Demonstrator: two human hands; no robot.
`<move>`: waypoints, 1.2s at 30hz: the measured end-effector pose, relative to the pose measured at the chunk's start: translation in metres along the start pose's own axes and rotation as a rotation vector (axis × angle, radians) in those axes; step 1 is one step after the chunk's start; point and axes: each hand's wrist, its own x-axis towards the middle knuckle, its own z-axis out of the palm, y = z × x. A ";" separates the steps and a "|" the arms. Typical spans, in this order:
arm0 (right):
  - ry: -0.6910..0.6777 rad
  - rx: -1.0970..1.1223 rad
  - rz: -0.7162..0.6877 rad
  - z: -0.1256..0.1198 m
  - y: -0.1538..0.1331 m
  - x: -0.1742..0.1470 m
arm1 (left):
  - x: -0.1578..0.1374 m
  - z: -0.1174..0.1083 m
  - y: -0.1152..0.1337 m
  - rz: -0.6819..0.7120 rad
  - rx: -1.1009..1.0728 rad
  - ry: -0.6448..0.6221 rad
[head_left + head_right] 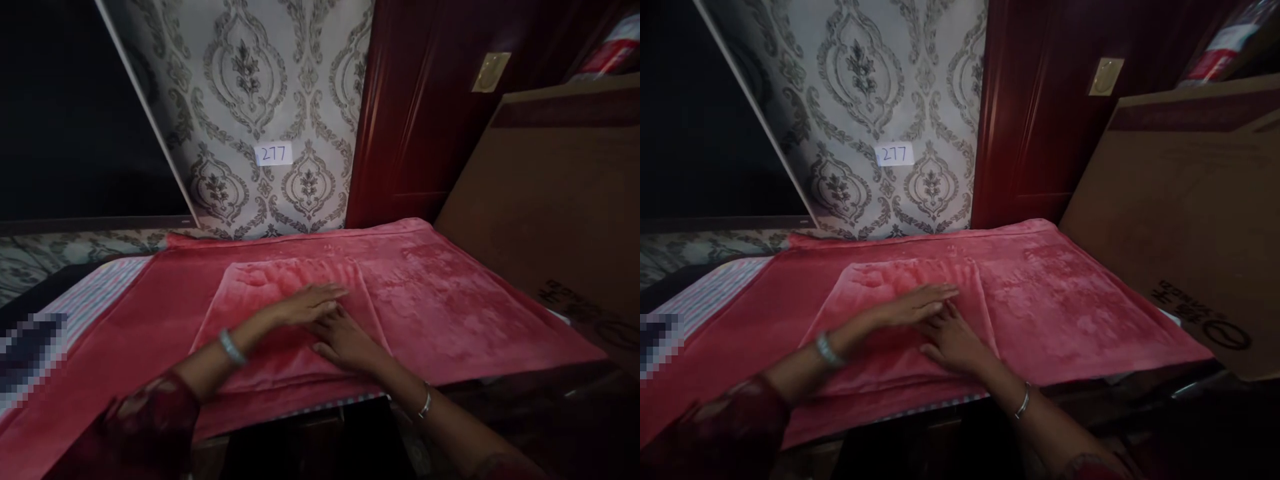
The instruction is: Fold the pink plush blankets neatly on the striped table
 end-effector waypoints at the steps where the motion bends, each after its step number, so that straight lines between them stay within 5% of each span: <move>1: -0.001 0.016 0.005 0.000 0.000 0.000 | 0.017 0.000 -0.011 0.002 0.022 -0.047; 4: -0.033 0.063 0.056 -0.001 0.001 -0.001 | 0.053 0.002 -0.052 0.007 0.186 -0.095; 9: -0.079 0.140 0.072 -0.003 0.005 -0.001 | 0.079 0.001 -0.116 0.008 0.317 0.010; 16: -0.086 0.195 0.077 -0.005 0.007 -0.001 | 0.099 0.001 -0.153 -0.058 0.223 0.126; 21: -0.058 0.187 0.066 -0.007 0.005 0.000 | 0.095 0.008 -0.150 -0.077 0.295 0.275; 28: -0.033 0.184 0.057 -0.016 0.004 0.001 | 0.098 -0.010 -0.119 -0.268 0.507 0.137; 32: -0.017 0.172 0.061 -0.030 0.006 -0.006 | 0.102 -0.015 -0.083 0.019 0.407 0.162; 36: 0.046 0.094 0.058 -0.028 0.008 -0.017 | 0.100 0.002 -0.051 0.372 0.227 -0.009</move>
